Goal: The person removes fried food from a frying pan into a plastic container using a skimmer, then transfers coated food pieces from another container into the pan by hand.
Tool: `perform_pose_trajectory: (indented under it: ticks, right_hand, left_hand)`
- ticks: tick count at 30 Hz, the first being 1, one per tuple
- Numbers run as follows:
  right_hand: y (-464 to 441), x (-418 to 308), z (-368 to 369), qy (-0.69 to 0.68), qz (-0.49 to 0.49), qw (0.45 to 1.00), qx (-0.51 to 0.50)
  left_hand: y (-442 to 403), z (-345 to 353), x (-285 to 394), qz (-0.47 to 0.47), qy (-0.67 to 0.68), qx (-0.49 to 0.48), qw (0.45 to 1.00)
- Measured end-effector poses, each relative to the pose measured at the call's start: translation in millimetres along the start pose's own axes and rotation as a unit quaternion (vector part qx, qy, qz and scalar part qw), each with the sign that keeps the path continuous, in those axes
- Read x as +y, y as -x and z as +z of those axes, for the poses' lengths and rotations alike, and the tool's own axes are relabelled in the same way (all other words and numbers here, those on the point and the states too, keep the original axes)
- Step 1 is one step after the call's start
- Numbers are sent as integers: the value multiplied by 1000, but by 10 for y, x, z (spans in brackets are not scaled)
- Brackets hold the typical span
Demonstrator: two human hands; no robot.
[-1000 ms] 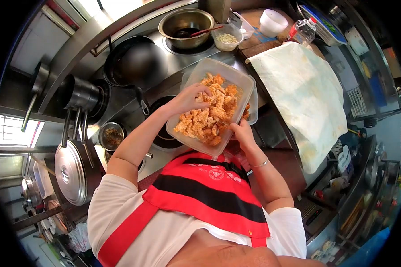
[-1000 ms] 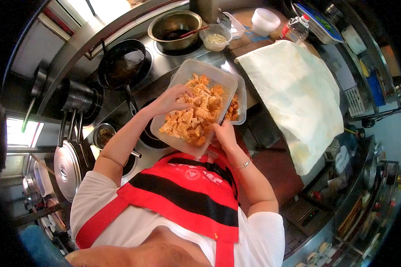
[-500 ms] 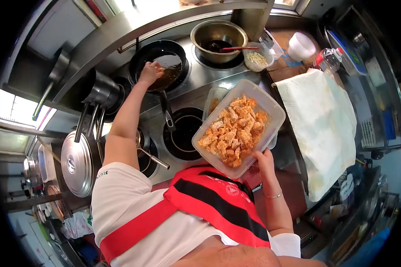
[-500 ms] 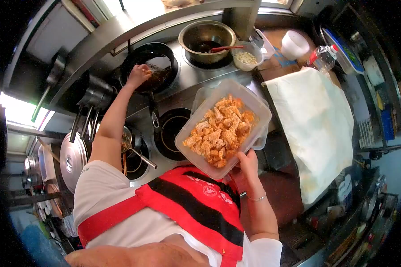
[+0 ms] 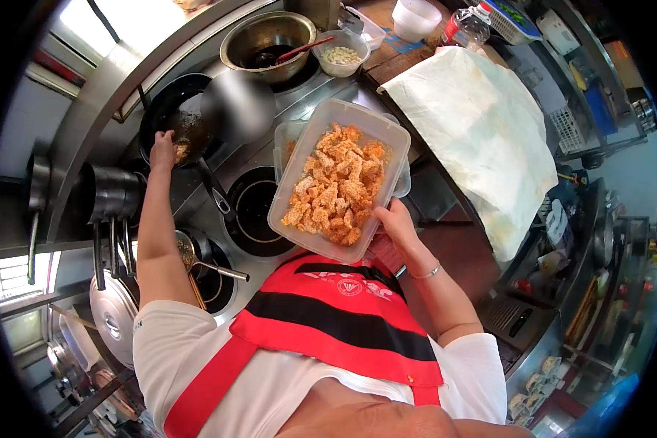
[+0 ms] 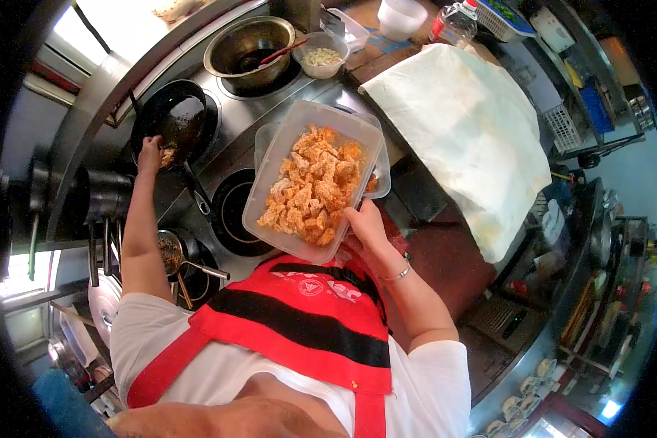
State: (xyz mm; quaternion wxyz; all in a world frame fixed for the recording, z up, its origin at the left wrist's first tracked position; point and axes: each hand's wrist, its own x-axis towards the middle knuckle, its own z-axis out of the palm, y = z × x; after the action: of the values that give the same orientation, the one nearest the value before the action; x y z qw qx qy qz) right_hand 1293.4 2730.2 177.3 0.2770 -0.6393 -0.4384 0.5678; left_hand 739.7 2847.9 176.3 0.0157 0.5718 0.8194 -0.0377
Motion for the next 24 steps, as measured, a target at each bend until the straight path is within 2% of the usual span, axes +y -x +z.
perform_pose_trajectory:
  ticks: [2, 4, 6, 7, 8, 9, 11, 12, 14, 15, 18, 20, 21, 22, 23, 24]
  right_hand:
    - [44, -63, 18, -15, 0, 1000, 6]
    - [55, -44, 3, -32, 0, 999, 15]
    - [35, -10, -17, 29, -53, 998, 6]
    - [58, -39, -30, 28, -53, 998, 5]
    - [90, -87, -26, 19, -63, 998, 1]
    - [104, -118, -24, 10, -74, 997, -3]
    - [98, -85, -25, 21, -80, 997, -1]
    - [88, -63, -37, 33, -84, 996, 3]
    - [19, 17, -40, 55, -96, 994, 8]
    - [0, 62, -46, 79, -107, 991, 15]
    - [91, -29, -68, 93, -117, 989, 16]
    - [88, 28, -70, 75, -111, 991, 20]
    - [56, 44, -47, 61, -107, 992, 19]
    - [62, 54, -46, 60, -109, 992, 18]
    - [71, 64, -47, 38, -110, 993, 17]
    - [82, 69, -44, 17, -111, 994, 15]
  left_hand:
    - [175, -309, 424, 73, 82, 209, 972]
    - [623, -829, 1169, 152, 206, 298, 920]
    - [1191, -1180, 1956, 160, 425, 142, 879]
    - [1428, -1252, 2296, 201, 430, 85, 876]
    - [1504, -1033, 2544, 286, 411, 65, 863]
    - [1661, -984, 2819, 367, 423, 60, 826]
    - [1698, -632, 3263, 447, 286, 70, 845]
    - [1719, -520, 3404, 447, 285, 71, 845]
    - [1721, -372, 3579, 412, 159, 29, 897]
    - [1704, -324, 3593, 416, 157, 30, 895]
    - [1680, -286, 3548, 425, 201, 22, 882]
    - [1665, -342, 3495, 346, 379, -122, 850]
    - [1627, -365, 3439, 346, 376, -122, 851]
    - [1625, -420, 3387, 299, 485, -235, 787]
    - [1626, -477, 3337, 244, 579, -339, 700]
    - [1643, -537, 3286, 242, 579, -336, 702]
